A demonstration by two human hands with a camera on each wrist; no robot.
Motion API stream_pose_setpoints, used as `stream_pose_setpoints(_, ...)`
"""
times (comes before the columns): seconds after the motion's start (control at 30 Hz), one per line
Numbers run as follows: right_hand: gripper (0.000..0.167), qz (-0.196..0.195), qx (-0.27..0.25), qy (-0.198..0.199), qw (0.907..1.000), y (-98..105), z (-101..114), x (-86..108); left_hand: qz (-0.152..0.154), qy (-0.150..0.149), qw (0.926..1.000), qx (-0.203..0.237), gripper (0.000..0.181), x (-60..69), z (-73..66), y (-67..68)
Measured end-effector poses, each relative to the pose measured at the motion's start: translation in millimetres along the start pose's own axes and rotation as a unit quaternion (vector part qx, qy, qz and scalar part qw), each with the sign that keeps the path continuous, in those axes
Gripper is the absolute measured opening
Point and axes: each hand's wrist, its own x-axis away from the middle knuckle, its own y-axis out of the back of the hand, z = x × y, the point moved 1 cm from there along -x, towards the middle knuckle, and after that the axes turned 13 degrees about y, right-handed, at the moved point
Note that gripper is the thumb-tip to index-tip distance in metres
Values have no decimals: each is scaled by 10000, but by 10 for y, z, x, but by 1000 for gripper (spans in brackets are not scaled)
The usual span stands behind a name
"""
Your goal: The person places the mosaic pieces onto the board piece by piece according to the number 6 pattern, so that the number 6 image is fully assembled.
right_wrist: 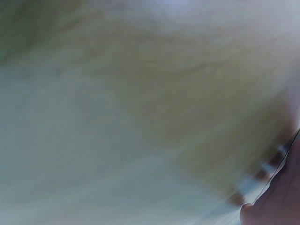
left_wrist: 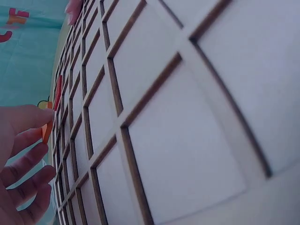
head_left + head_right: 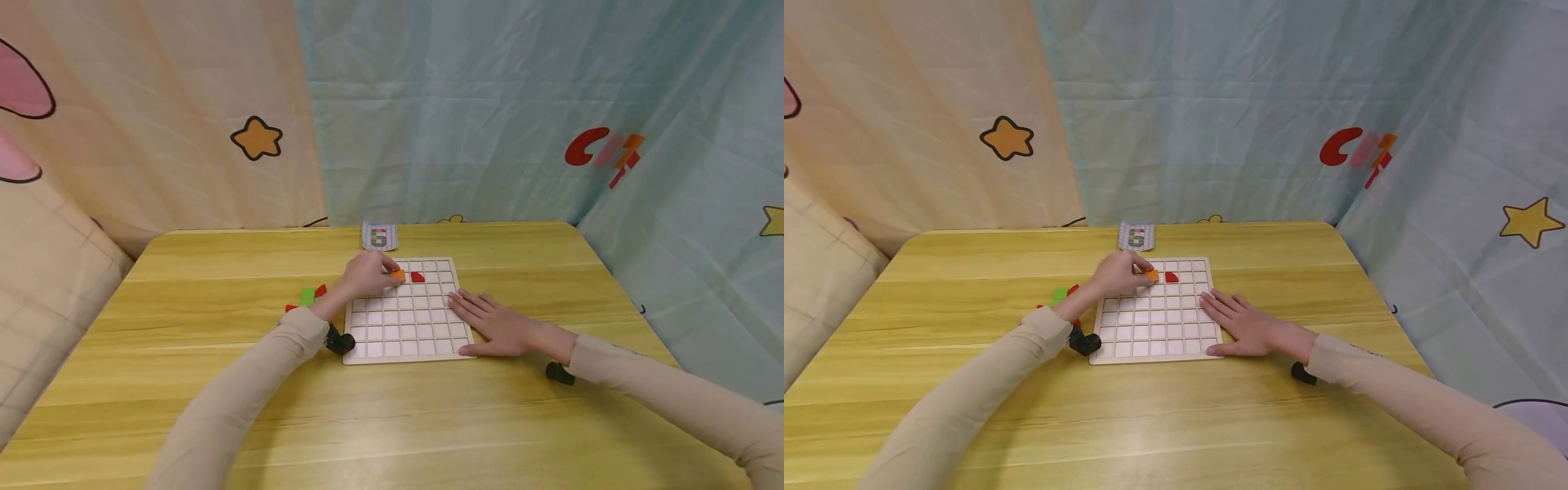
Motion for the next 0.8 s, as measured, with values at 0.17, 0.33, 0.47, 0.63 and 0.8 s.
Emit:
stream_pose_setpoints(0.17, 91, -25, -51, 35, 10000, 9, 15, -3, 9, 15, 10000, -86, 30, -15, -54, -25)
stream_pose_setpoints(0.33, 91, 41, -28, -19, 10000, 4, 2, -3, -75, -37, 9997, -225, 30, -46, -77, -60)
stream_pose_setpoints(0.47, 92, 132, -30, -82, 9999, -2, -9, -9, -65, -105, 9996, -241, 30, -64, -74, -76)
stream_pose_setpoints(0.63, 92, 141, -41, -92, 9999, -16, -15, -11, 33, -85, 9998, -170, 30, -55, -82, -81)
stream_pose_setpoints(0.8, 92, 142, -1, -103, 9998, -20, -20, -10, 57, -132, 9996, -238, 30, -35, -102, -72)
